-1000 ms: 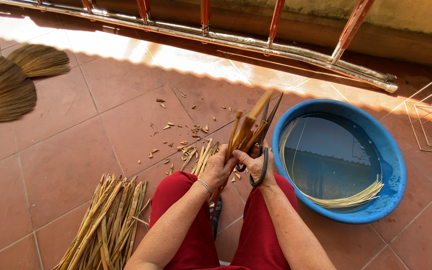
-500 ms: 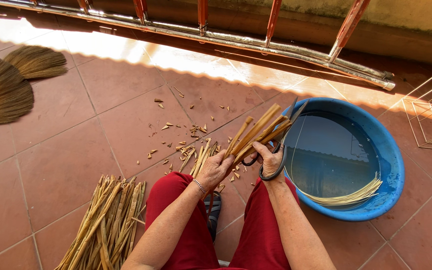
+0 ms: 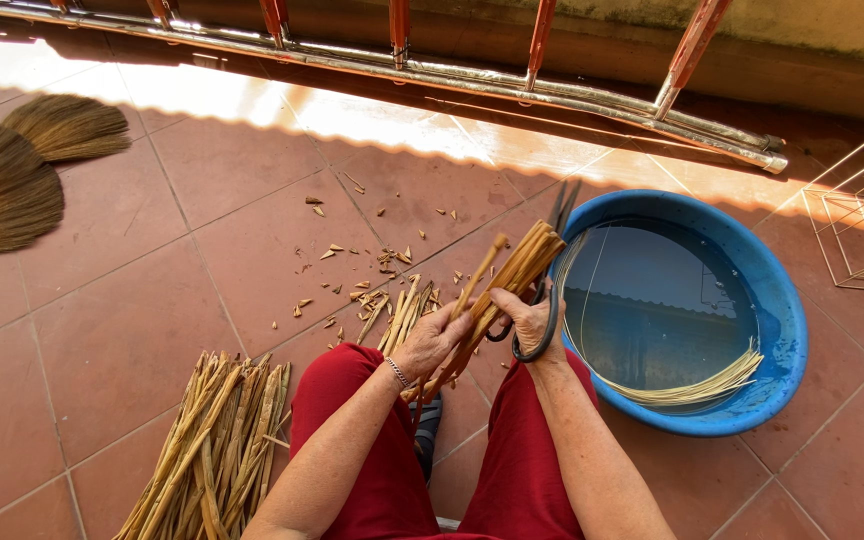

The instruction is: The person sits on a tiled floor and uses shears to trim the ends of dried palm fronds. After trimming, the person gathers the fronds and begins weaving them into a rectangular basket frame, interlacing the strips to form the sides of the basket.

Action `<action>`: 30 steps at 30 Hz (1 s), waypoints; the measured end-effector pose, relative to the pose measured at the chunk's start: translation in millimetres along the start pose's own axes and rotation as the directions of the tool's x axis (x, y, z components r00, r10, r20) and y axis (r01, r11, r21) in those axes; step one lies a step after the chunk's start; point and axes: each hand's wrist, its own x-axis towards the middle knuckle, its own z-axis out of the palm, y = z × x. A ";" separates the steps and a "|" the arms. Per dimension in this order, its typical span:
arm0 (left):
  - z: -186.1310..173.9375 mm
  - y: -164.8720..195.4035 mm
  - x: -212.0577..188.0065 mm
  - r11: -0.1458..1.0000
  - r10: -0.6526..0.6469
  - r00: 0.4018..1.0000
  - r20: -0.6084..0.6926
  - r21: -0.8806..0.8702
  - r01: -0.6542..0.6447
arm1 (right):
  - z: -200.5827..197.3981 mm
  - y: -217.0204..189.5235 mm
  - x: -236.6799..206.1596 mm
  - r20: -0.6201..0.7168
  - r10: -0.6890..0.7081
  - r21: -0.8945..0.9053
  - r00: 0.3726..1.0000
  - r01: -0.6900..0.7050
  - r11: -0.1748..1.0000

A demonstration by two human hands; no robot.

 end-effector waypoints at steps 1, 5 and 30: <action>1.3 1.9 1.0 0.998 0.063 0.997 -0.034 -0.003 -0.063 | 0.9 3.1 0.4 0.015 0.011 -0.010 1.000 -0.010 1.000; 7.7 17.0 1.7 0.988 0.059 0.998 -0.024 -0.138 -0.061 | 10.7 15.7 1.9 0.075 -0.010 -0.056 0.997 0.014 0.998; -7.9 12.9 9.8 0.892 -0.237 0.966 -0.099 -0.416 0.176 | 22.9 17.3 7.8 0.052 -0.044 -0.218 0.998 0.054 0.975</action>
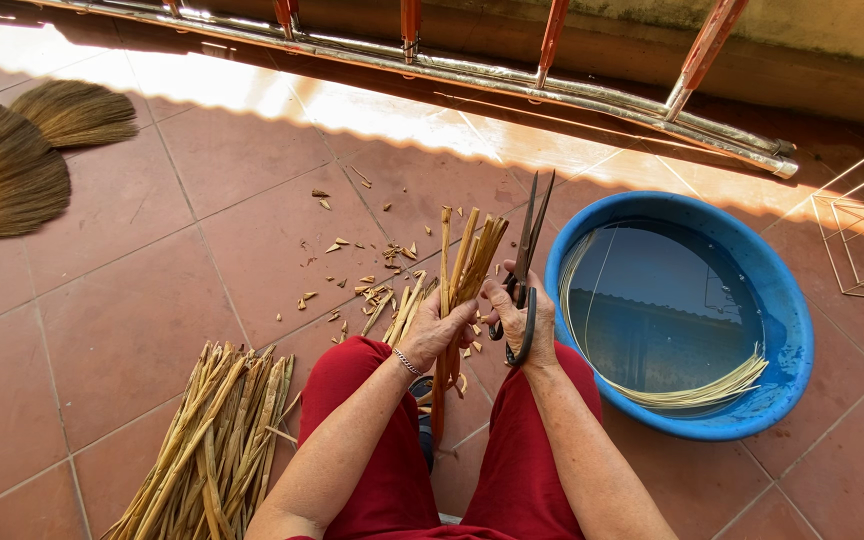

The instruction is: The person sits on a tiled floor and uses shears to trim the ends of dried palm fronds. After trimming, the person gathers the fronds and begins weaving them into a rectangular basket frame, interlacing the strips to form the sides of the basket.

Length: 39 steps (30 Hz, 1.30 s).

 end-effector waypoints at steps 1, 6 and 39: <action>-0.9 2.6 -0.1 1.000 -0.003 1.000 -0.003 -0.021 0.003 | -1.4 1.8 1.4 0.010 0.020 0.019 1.000 -0.020 1.000; -3.8 13.6 2.5 0.991 -0.020 0.999 -0.036 -0.133 0.015 | -9.5 16.9 10.9 0.099 0.155 0.052 0.983 -0.161 0.986; -5.0 14.8 6.3 0.987 0.059 0.989 -0.136 -0.139 -0.078 | -3.1 26.3 4.3 0.185 0.103 -0.259 0.977 -0.053 0.964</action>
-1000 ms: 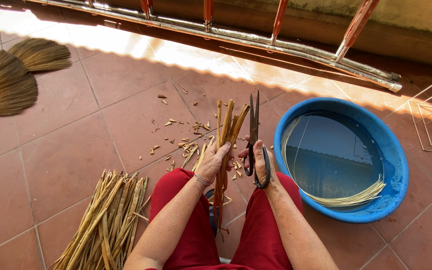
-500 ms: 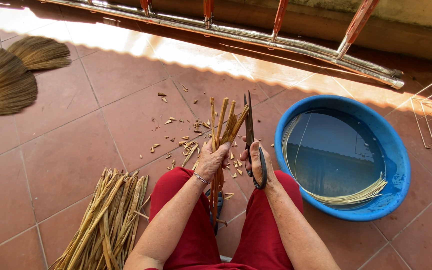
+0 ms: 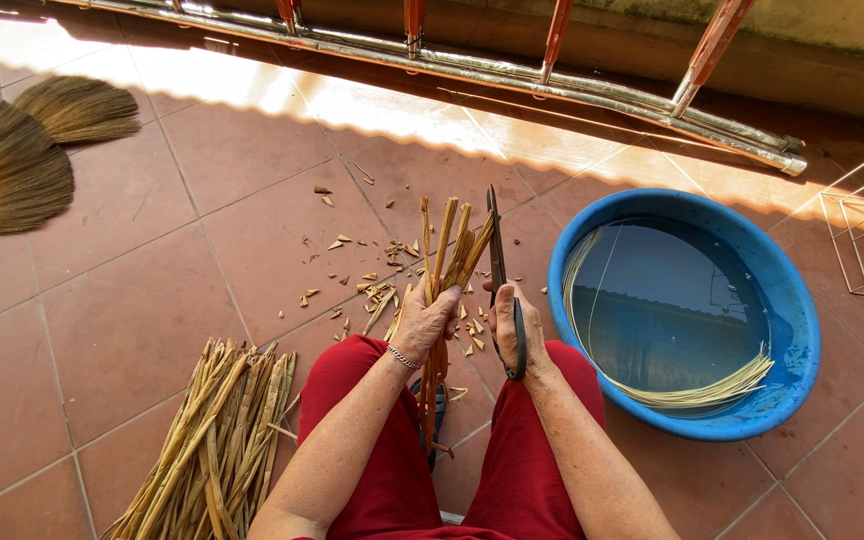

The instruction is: The person sits on a tiled floor and uses shears to trim the ends of dried palm fronds. After trimming, the person gathers the fronds and begins weaving them into a rectangular basket frame, interlacing the strips to form the sides of the basket.

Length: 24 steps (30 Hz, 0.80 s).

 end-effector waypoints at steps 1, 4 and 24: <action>0.3 -0.4 -0.8 1.000 0.006 1.000 0.009 -0.001 -0.006 | 1.2 0.0 -2.2 -0.021 -0.003 -0.018 1.000 0.003 1.000; 1.6 -0.6 -1.9 1.000 -0.017 1.000 0.007 0.010 0.017 | 4.0 -1.7 -6.2 -0.074 -0.020 -0.064 0.997 0.015 0.998; -6.4 -13.2 1.2 1.000 -0.020 0.999 0.044 0.011 0.020 | -1.7 -9.1 -5.0 0.039 -0.035 0.192 0.999 0.027 0.981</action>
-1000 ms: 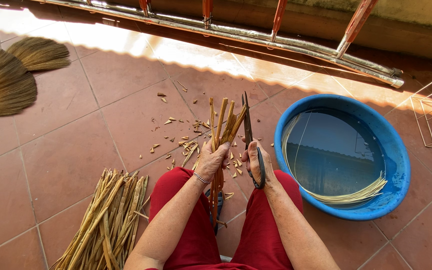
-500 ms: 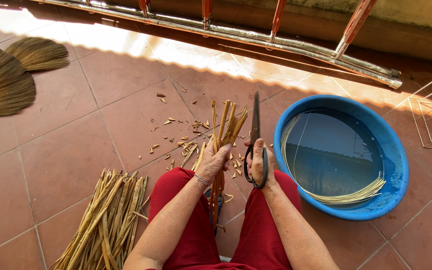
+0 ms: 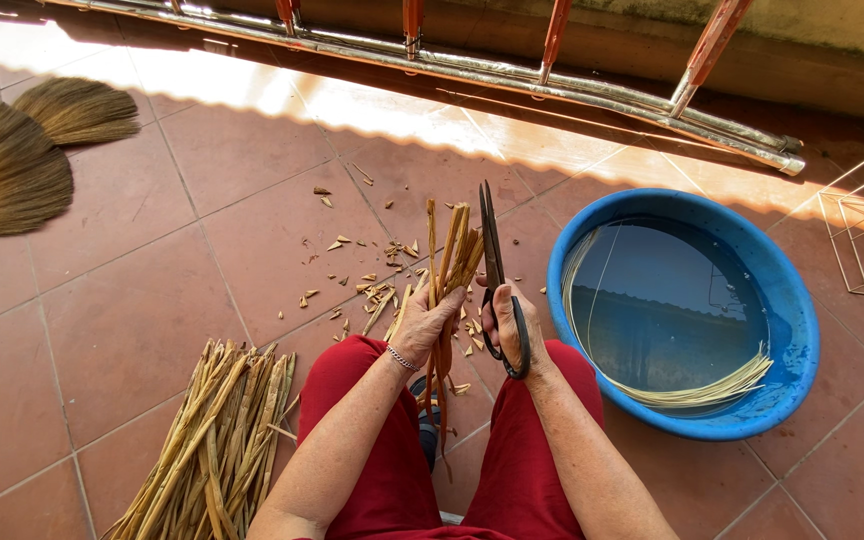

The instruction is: The person sits on a tiled floor and uses shears to trim the ends of dried palm fronds. After trimming, the person gathers the fronds and begins weaving them into a rectangular basket frame, interlacing the strips to form the sides of the basket.

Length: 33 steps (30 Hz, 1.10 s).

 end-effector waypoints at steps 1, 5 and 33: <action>-0.7 0.1 -0.1 1.000 0.004 1.000 -0.007 -0.025 -0.005 | -0.2 2.1 1.4 0.005 -0.005 0.011 1.000 0.005 1.000; -1.6 -0.4 2.0 0.996 0.048 0.996 -0.071 -0.071 -0.053 | -1.2 9.8 6.6 0.031 -0.060 -0.012 0.998 0.060 0.998; -3.9 15.6 0.5 0.991 0.021 1.000 -0.011 -0.132 -0.022 | 6.5 5.4 4.4 -0.032 0.066 -0.205 0.997 -0.071 0.976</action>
